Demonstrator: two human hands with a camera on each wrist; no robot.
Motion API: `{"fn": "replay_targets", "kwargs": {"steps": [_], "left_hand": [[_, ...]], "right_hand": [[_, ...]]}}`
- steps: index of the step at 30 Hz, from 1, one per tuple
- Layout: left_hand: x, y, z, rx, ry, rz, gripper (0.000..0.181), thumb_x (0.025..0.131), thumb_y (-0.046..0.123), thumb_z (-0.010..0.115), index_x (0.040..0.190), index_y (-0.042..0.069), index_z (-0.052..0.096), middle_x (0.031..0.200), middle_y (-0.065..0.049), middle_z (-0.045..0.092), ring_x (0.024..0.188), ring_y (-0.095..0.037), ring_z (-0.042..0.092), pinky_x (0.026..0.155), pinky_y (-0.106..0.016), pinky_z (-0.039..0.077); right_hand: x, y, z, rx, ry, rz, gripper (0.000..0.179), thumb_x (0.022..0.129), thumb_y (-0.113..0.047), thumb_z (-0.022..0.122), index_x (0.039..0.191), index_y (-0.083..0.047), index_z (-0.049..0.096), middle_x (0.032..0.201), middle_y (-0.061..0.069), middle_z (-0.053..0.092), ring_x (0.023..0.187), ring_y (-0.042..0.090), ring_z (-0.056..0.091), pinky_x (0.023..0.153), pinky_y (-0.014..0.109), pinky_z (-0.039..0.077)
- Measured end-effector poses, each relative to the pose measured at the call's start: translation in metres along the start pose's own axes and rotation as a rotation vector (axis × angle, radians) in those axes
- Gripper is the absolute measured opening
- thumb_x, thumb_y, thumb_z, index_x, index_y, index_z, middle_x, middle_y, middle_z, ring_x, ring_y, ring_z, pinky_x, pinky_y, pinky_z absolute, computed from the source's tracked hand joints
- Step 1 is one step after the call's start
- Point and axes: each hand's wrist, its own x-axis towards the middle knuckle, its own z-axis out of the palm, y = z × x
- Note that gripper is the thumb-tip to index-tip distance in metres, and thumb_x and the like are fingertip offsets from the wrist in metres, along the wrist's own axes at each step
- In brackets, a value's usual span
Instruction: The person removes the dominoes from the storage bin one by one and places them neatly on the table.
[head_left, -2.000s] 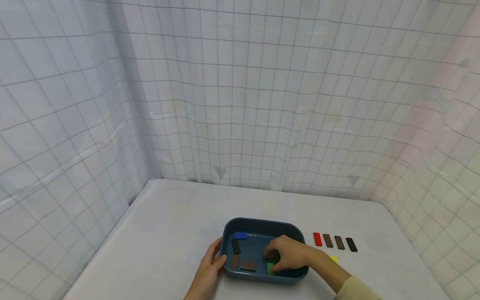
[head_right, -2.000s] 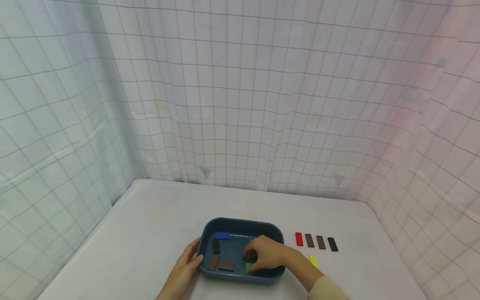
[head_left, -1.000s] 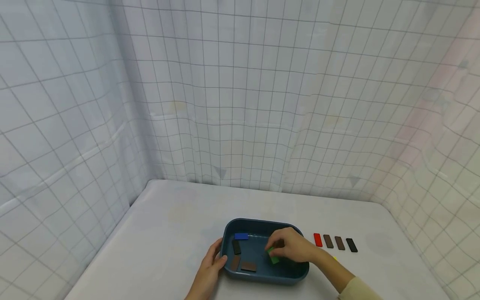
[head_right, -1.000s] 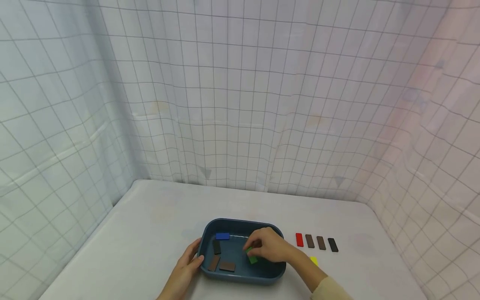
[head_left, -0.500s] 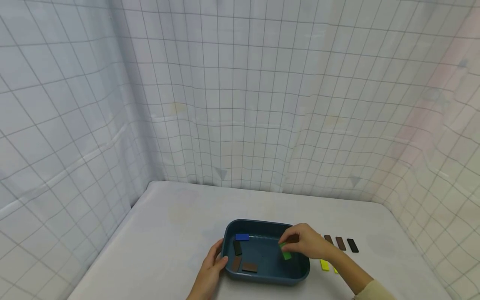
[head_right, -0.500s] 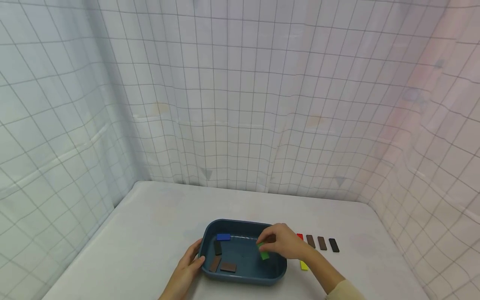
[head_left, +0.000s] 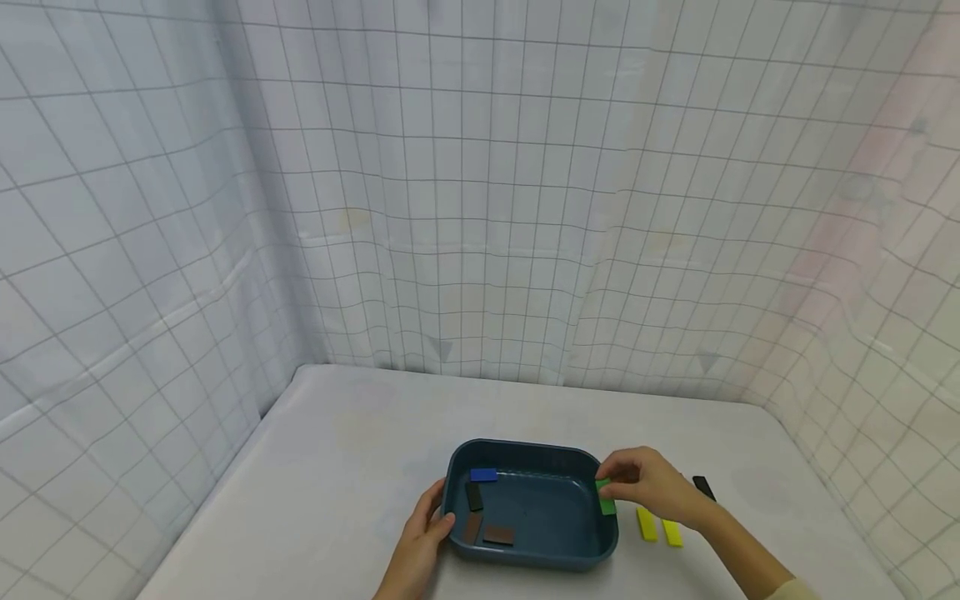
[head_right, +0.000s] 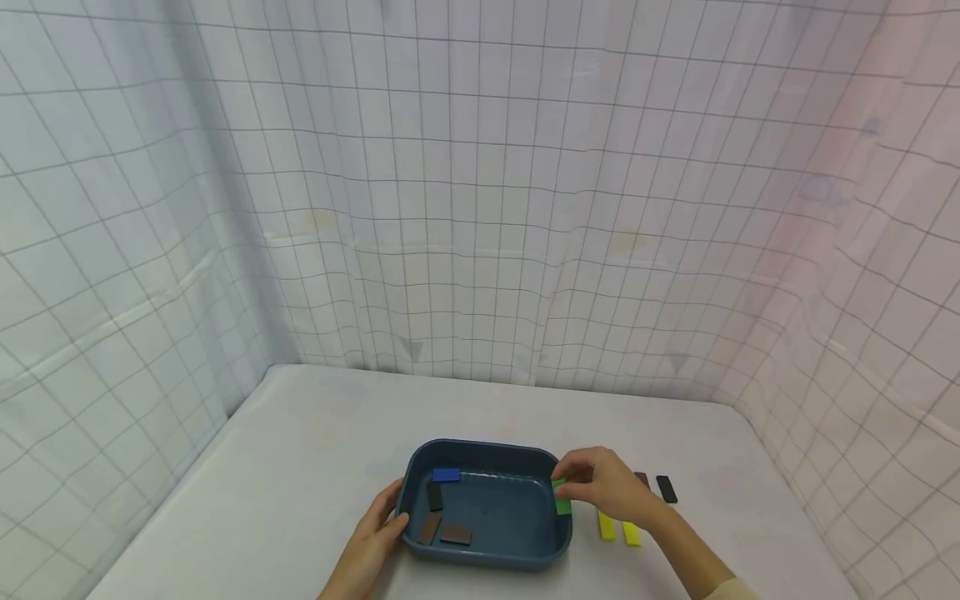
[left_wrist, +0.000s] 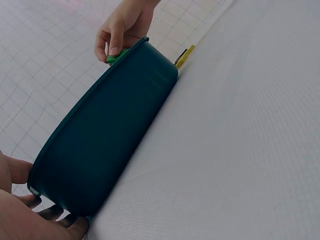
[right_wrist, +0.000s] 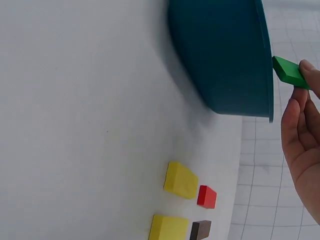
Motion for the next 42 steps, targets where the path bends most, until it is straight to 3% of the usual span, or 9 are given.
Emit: {"fn": "replay_targets", "kwargs": {"steps": [6,12,21,29,42], "left_hand": [[-0.001,0.0,0.0,0.013,0.017,-0.006,0.057,0.108,0.004,0.047,0.158,-0.008,0.024,0.163,-0.034,0.019,0.149,-0.055,0.013,0.116,-0.066,0.024],[0.0,0.001,0.0,0.018,0.009,0.014,0.056,0.108,0.004,0.047,0.158,-0.008,0.024,0.163,-0.034,0.019,0.149,-0.056,0.013,0.117,-0.066,0.022],[-0.001,0.001,0.0,0.011,0.005,0.021,0.057,0.109,0.004,0.046,0.159,-0.008,0.023,0.164,-0.034,0.016,0.149,-0.057,0.01,0.117,-0.066,0.021],[-0.004,0.002,0.003,0.008,0.021,0.022,0.056,0.109,0.003,0.045,0.159,-0.008,0.023,0.163,-0.035,0.018,0.149,-0.055,0.013,0.117,-0.063,0.024],[-0.006,0.005,0.008,-0.011,0.071,0.012,0.055,0.108,0.002,0.045,0.159,-0.007,0.025,0.163,-0.034,0.02,0.15,-0.051,0.017,0.118,-0.063,0.021]], "right_hand": [[-0.017,0.007,-0.01,-0.003,0.05,0.056,0.019,0.097,-0.013,0.074,0.109,0.001,0.071,0.106,0.013,0.071,0.09,0.021,0.071,0.08,0.03,0.06],[-0.033,0.015,-0.022,-0.009,0.091,0.096,0.024,0.096,-0.016,0.075,0.11,0.004,0.07,0.11,0.02,0.069,0.094,0.023,0.071,0.084,0.029,0.058],[-0.055,0.032,-0.034,-0.014,0.139,0.238,0.025,0.094,-0.017,0.078,0.11,0.001,0.072,0.11,0.012,0.07,0.096,0.026,0.067,0.084,0.023,0.056],[-0.076,0.049,-0.042,-0.075,0.166,0.304,0.024,0.094,-0.019,0.077,0.11,-0.002,0.073,0.112,0.01,0.07,0.098,0.023,0.064,0.083,0.025,0.055],[-0.097,0.076,-0.051,-0.1,0.145,0.399,0.021,0.093,-0.017,0.078,0.108,-0.003,0.074,0.099,0.006,0.067,0.087,0.022,0.055,0.068,0.028,0.052]]}}
